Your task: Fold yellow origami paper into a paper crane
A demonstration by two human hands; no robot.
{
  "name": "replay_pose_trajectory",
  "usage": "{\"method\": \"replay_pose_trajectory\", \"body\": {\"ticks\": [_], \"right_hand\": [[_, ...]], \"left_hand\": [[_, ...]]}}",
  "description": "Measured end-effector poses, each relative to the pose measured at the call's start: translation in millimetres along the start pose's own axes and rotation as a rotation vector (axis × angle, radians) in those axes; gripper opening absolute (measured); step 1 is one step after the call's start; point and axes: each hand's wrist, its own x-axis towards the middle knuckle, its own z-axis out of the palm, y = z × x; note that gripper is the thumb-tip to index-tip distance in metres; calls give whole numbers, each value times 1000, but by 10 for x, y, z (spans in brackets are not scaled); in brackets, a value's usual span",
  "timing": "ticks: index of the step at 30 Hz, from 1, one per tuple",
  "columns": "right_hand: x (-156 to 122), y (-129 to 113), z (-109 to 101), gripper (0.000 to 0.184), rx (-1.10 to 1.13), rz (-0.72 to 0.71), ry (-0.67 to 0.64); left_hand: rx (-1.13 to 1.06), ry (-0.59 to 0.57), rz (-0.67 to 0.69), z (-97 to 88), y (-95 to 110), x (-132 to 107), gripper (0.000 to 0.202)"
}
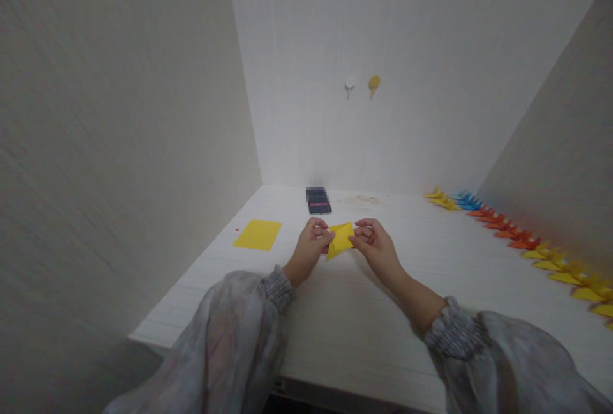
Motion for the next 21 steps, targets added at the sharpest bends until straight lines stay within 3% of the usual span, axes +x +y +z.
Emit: {"method": "replay_pose_trajectory", "body": {"ticks": [15,21], "right_hand": [[0,62,-103,20,-314,-168,18],[-12,5,-107,17,-398,-229,-9]], "left_hand": [[124,-172,59,-33,-1,-47,32],[91,-134,51,-25,25,-39,34]]}}
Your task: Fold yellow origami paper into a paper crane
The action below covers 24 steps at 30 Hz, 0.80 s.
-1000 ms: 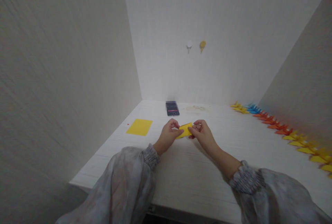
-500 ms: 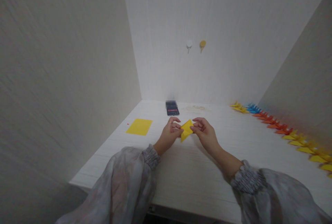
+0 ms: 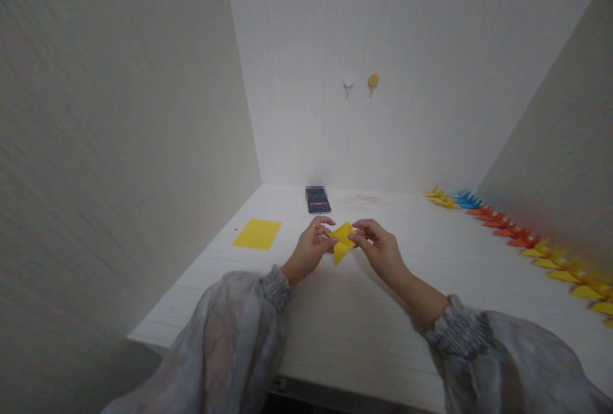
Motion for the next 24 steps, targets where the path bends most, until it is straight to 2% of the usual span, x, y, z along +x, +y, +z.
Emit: {"method": "replay_pose_trajectory", "body": {"ticks": [6,12,19,24], "right_hand": [[7,1,-2,20,-28,-6,4],[13,40,3,21,-22,-4,-6],[7,19,-3,17,-133,-110,-11],[6,-49,-22,10,-141,-201,4]], "left_hand": [[-32,14,-27,-7,-13,12,36],[-38,1,1,-6,-37,7,33],[-78,91,-18,26,-36,32,37],[-125,98,-45,42,-21,26,37]]}}
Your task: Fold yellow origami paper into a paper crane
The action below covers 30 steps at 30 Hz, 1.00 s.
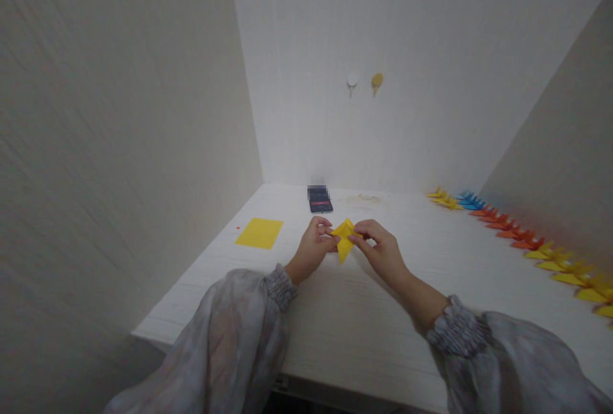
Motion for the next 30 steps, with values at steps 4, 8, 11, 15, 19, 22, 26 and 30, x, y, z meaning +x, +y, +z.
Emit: {"method": "replay_pose_trajectory", "body": {"ticks": [4,8,11,15,19,22,26,30], "right_hand": [[4,-45,-4,7,1,-68,-58],[-3,-28,-1,12,18,-174,-117],[-9,6,-9,20,51,-194,-167],[-17,16,-25,26,63,-211,-236],[-23,10,-25,26,55,-215,-231],[-24,29,-18,25,46,-208,-201],[-23,59,-21,22,27,-235,-220],[-14,51,-40,22,15,-260,-237]], "left_hand": [[-45,-11,-16,-3,6,-5,39],[-41,0,2,-14,5,-1,38],[-48,5,2,-23,5,2,38],[-55,3,-12,-33,3,5,39],[-60,-40,4,-41,3,5,43],[-50,-59,12,-43,1,5,45],[-46,-33,12,-39,0,5,46],[-49,-13,15,-26,22,-1,46]]}}
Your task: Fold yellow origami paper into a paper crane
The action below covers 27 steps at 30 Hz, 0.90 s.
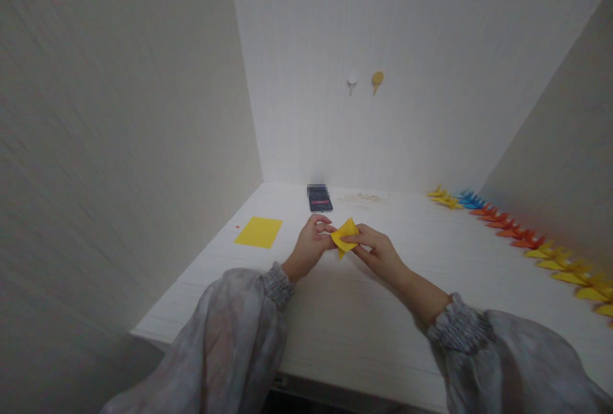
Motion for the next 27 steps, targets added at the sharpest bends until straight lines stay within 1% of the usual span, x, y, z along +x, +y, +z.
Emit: {"method": "replay_pose_trajectory", "body": {"ticks": [3,9,12,15,18,20,23,25,27], "right_hand": [[8,-12,-6,22,-10,-23,-10],[-6,-18,3,24,-93,-31,-42],[-21,0,-4,21,-103,-46,-56],[-35,27,-10,19,-100,-64,-50],[-47,41,-8,17,-75,-52,-37],[-53,39,-6,16,-44,-31,-21],[-54,33,-10,15,-3,2,1],[-50,34,-15,14,29,21,3],[-44,36,-17,14,67,38,4]], "left_hand": [[9,9,-22,7,6,-6,46],[59,-57,-20,-5,-30,-1,47],[45,-42,-40,-16,-38,4,46],[16,-15,-42,-30,-42,3,41],[8,-21,-36,-40,-34,-9,33],[0,-47,-66,-41,-16,-20,26],[-54,-85,-152,-34,17,-37,19],[-77,-105,-188,-30,28,-44,18],[-74,-129,-191,-30,22,-46,21]]}}
